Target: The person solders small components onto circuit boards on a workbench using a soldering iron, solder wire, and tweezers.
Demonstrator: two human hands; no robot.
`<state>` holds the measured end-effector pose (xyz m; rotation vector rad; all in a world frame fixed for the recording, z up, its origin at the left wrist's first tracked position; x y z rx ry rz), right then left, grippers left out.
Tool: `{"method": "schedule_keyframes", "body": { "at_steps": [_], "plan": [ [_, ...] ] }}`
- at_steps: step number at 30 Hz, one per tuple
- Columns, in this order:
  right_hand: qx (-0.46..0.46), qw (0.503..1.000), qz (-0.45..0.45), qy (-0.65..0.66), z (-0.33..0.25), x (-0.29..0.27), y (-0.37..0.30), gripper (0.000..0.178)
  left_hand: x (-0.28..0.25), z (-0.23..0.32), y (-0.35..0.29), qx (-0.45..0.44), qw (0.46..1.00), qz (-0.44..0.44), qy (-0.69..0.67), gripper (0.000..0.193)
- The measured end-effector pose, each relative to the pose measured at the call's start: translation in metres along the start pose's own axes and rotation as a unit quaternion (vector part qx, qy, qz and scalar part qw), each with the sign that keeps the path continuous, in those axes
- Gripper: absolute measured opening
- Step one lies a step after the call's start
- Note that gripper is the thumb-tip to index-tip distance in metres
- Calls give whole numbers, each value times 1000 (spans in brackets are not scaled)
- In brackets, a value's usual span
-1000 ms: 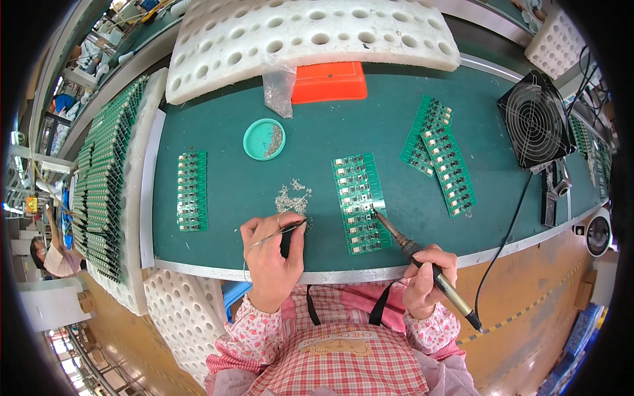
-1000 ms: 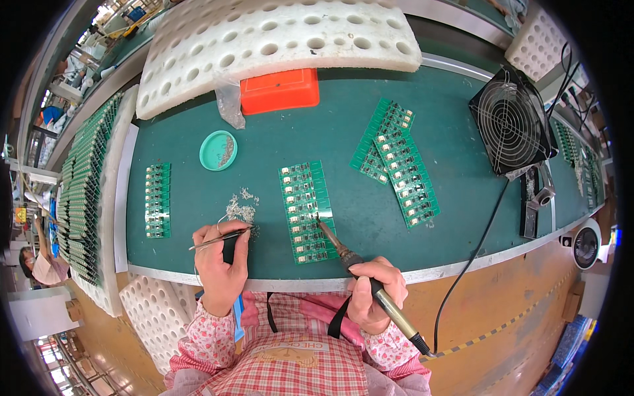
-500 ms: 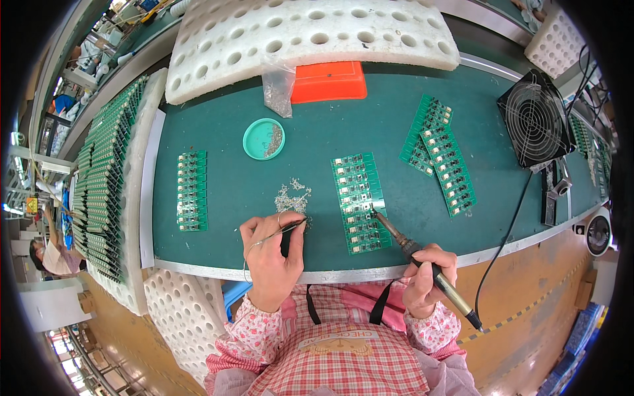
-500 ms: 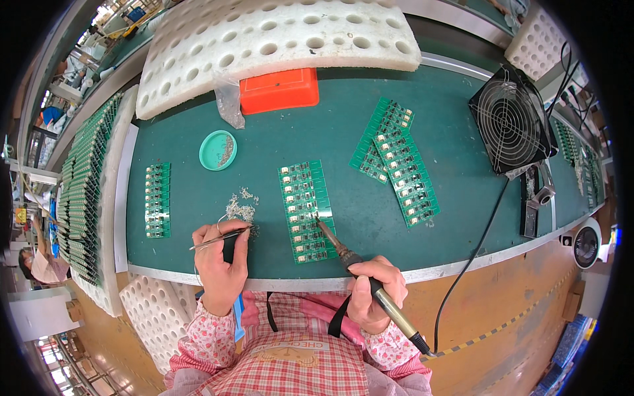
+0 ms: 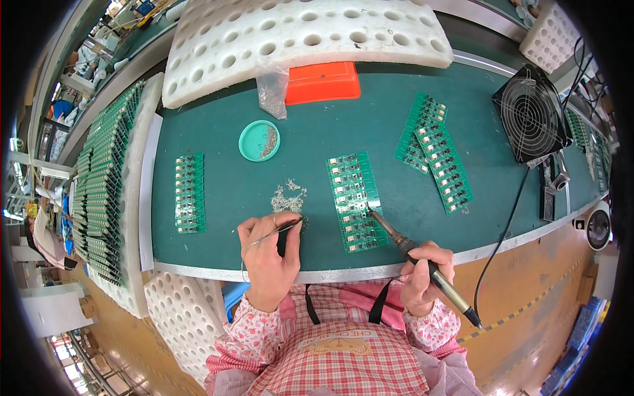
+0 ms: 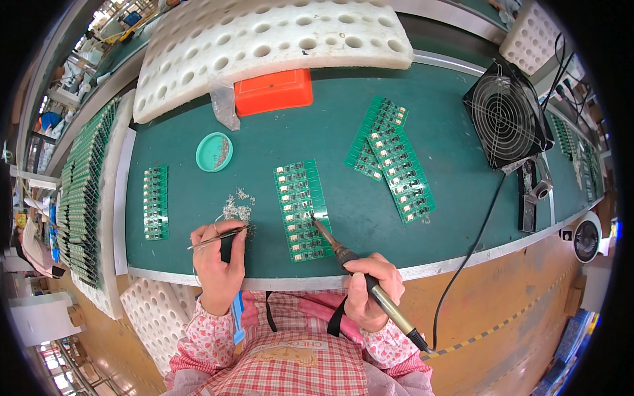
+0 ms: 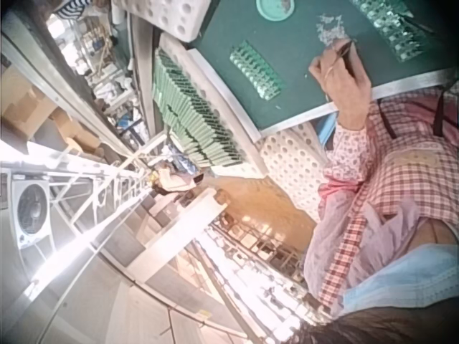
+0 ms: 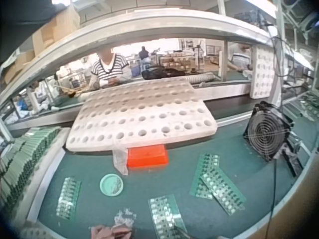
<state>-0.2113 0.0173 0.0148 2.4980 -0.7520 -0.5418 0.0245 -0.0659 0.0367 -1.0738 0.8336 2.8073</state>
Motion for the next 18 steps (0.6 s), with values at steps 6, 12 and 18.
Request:
{"method": "schedule_keyframes", "body": {
  "at_steps": [6,12,18],
  "plan": [
    [-1,1000,-6,-4,0,-1,0,13,-2,1,1,13,1000,6,9,18],
    [-3,1000,2,-2,-1,0,1,13,-1,-1,-1,-15,1000,-1,-2,12],
    [-3,1000,0,-3,-1,0,1,12,-1,-2,-1,-7,1000,-1,0,12]
  ]
}}
Point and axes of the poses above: each hand's wrist, its own y-axis towards the middle knuckle, its own x-axis out of the palm, z = x × y, the point moved 7 cm from there along y, towards the middle knuckle, and after that the axes turned 10 degrees about -y, right-handed, at the moved point
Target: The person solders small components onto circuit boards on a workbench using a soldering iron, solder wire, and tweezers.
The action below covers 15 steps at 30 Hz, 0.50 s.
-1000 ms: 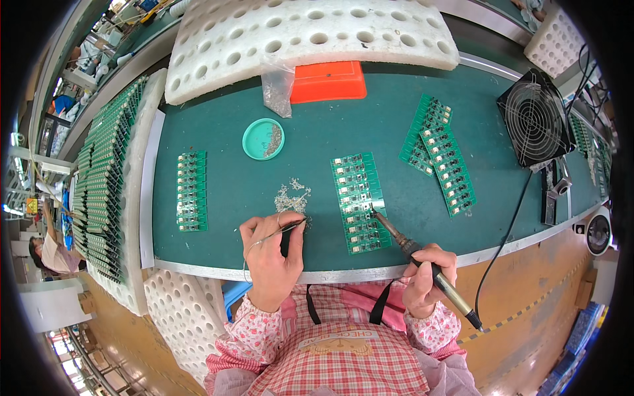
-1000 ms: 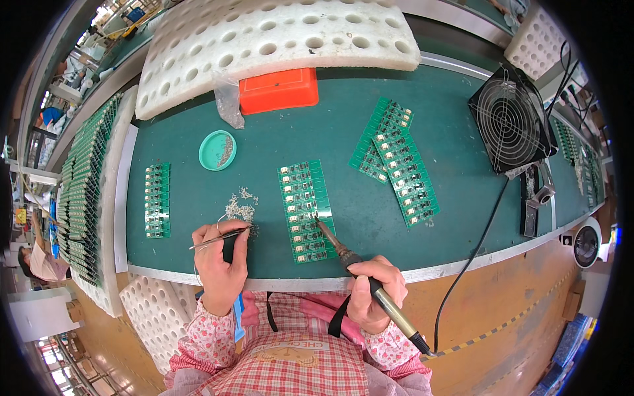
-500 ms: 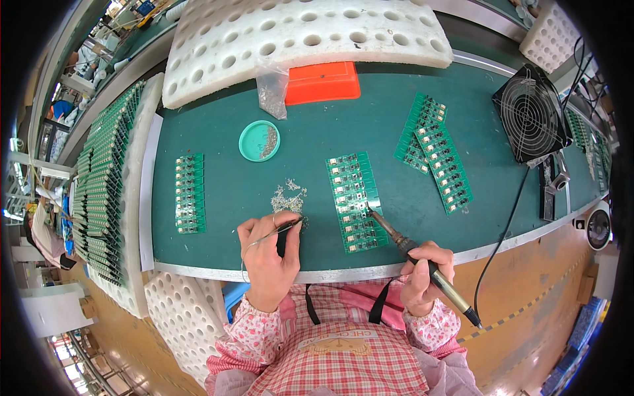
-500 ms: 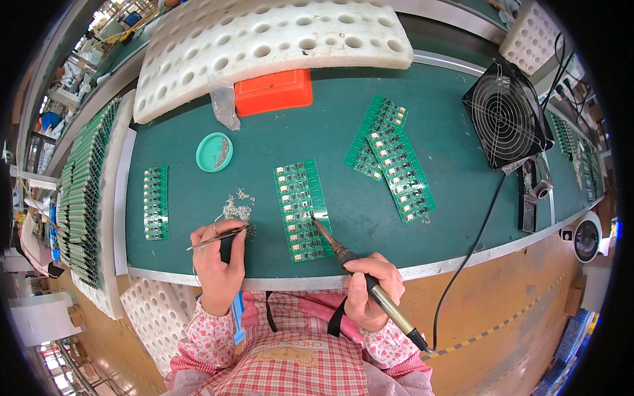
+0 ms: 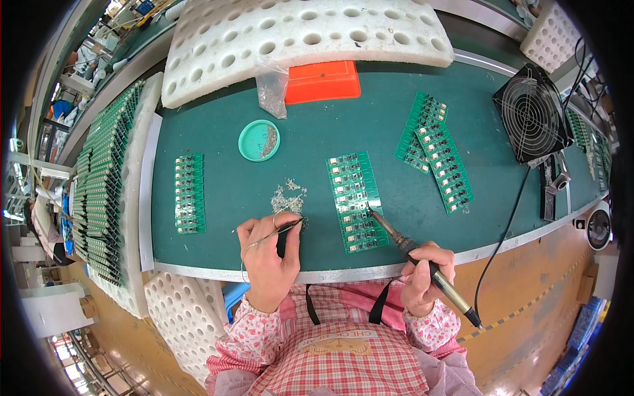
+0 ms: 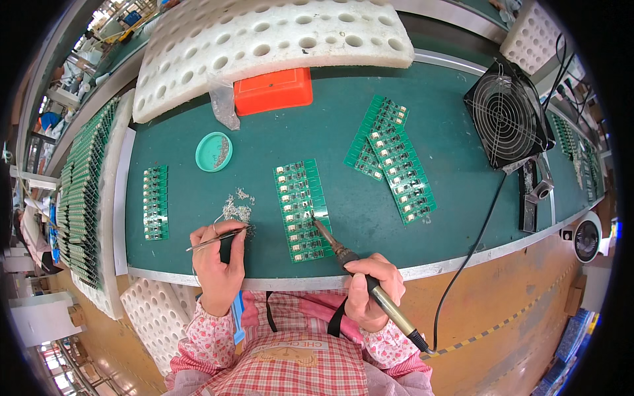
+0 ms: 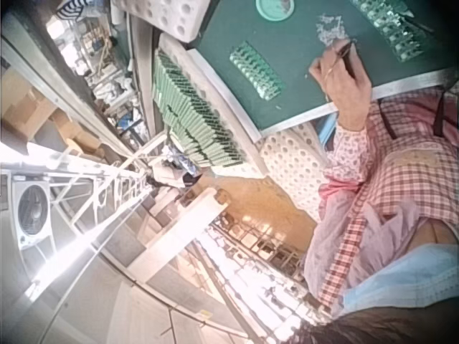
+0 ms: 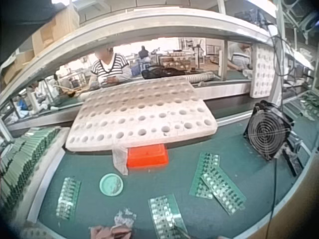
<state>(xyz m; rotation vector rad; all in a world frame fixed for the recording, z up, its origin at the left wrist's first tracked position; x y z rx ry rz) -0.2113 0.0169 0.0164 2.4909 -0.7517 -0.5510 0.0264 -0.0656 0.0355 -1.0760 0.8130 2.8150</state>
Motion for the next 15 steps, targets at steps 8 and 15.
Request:
{"method": "schedule_keyframes", "body": {
  "at_steps": [8,15],
  "plan": [
    [5,1000,8,4,0,-1,-1,13,0,2,1,-8,1000,-4,-3,10],
    [14,1000,-14,7,0,0,-1,11,7,18,3,-32,997,-32,-68,9]
  ]
}}
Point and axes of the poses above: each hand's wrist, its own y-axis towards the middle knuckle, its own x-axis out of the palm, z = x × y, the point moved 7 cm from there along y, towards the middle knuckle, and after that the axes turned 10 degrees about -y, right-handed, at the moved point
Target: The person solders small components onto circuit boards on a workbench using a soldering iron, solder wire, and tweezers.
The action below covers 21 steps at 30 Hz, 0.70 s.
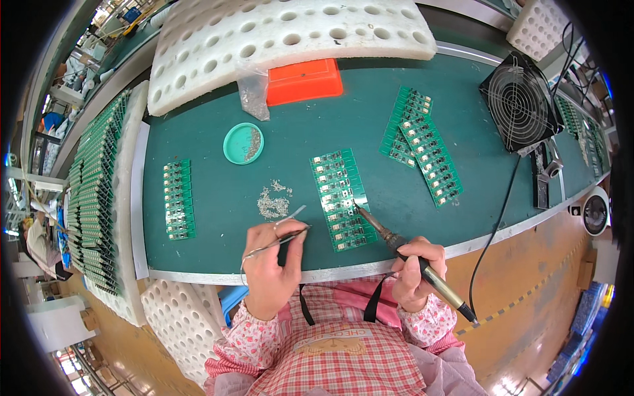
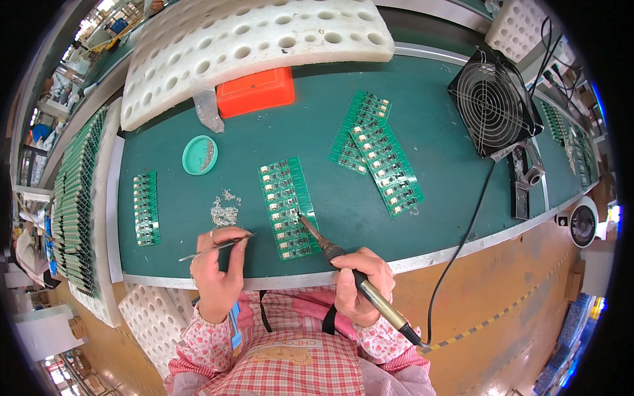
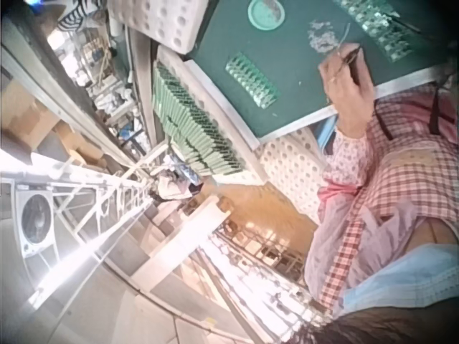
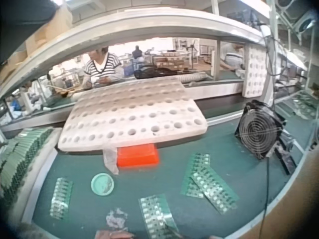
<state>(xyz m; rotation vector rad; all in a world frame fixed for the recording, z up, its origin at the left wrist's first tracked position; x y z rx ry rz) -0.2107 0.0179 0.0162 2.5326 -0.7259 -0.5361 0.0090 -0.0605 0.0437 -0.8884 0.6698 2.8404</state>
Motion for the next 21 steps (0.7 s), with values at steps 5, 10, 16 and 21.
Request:
{"method": "schedule_keyframes", "body": {
  "at_steps": [5,10,16,21],
  "plan": [
    [3,1000,-13,-17,0,-1,-1,10,23,7,-2,3,995,-57,-84,11],
    [2,999,-26,-24,0,-1,0,10,28,10,-3,22,996,-54,-68,14],
    [0,1000,-18,-19,0,-1,0,10,30,10,-3,33,997,-54,-52,16],
    [-9,1000,-22,-18,0,-1,0,10,30,9,-4,37,996,-57,-49,22]
  ]
}}
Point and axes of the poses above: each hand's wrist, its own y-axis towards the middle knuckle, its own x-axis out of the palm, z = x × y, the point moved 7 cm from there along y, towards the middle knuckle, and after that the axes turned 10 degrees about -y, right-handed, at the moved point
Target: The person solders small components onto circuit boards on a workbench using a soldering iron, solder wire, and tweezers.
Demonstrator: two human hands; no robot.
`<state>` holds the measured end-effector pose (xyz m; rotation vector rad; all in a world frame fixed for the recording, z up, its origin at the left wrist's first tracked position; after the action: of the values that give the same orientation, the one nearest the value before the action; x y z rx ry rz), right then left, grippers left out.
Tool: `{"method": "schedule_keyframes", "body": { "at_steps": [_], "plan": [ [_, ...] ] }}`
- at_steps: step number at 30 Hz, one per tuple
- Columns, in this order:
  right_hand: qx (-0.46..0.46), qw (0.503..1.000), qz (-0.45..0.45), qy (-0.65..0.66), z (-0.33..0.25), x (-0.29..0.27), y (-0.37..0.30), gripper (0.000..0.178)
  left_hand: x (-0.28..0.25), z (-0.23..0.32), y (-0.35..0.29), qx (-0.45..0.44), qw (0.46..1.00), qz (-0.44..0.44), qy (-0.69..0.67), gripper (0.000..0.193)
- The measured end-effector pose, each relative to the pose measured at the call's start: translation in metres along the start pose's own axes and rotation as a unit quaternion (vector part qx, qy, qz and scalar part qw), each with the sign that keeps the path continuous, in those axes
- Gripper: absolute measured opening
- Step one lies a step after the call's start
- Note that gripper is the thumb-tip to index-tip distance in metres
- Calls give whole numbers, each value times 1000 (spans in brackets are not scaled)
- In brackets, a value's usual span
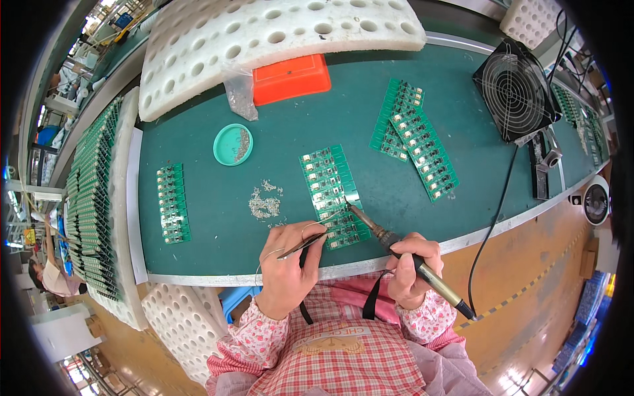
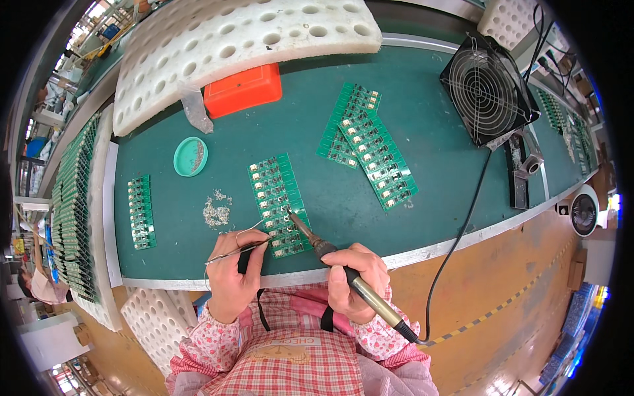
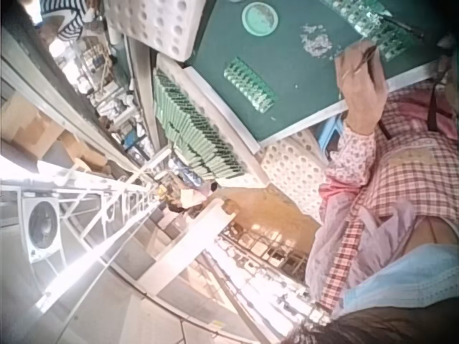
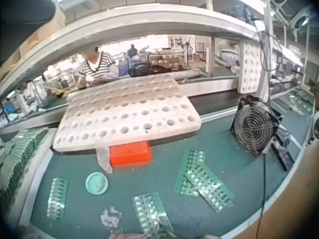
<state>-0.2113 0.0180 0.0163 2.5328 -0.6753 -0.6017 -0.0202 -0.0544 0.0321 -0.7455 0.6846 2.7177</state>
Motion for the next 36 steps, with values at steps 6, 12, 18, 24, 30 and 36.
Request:
{"method": "schedule_keyframes", "body": {
  "at_steps": [6,12,18,24,30,36],
  "plan": [
    [-1,1000,2,3,0,0,1,10,0,-1,0,-6,1000,-2,-1,22],
    [5,1000,-2,9,-1,-2,-1,12,0,0,0,-9,1000,0,-4,21],
    [19,997,22,75,-7,-7,3,17,0,0,0,-10,1000,3,-9,21],
    [2,989,37,142,-16,-12,5,19,-1,1,1,-3,1000,6,-12,21],
    [-44,988,25,144,-27,-13,11,21,-1,1,1,0,1000,10,-12,21],
    [-48,985,56,153,-29,-14,11,22,-1,0,1,-1,1000,12,-18,18]
  ]
}}
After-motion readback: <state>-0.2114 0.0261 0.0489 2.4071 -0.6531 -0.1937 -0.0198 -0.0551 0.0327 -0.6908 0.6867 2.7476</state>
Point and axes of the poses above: each hand's wrist, its own y-axis towards the middle knuckle, its own x-axis out of the palm, z = x × y, the point moved 7 cm from there along y, towards the middle knuckle, and after that the axes turned 10 degrees about -y, right-handed, at the moved point
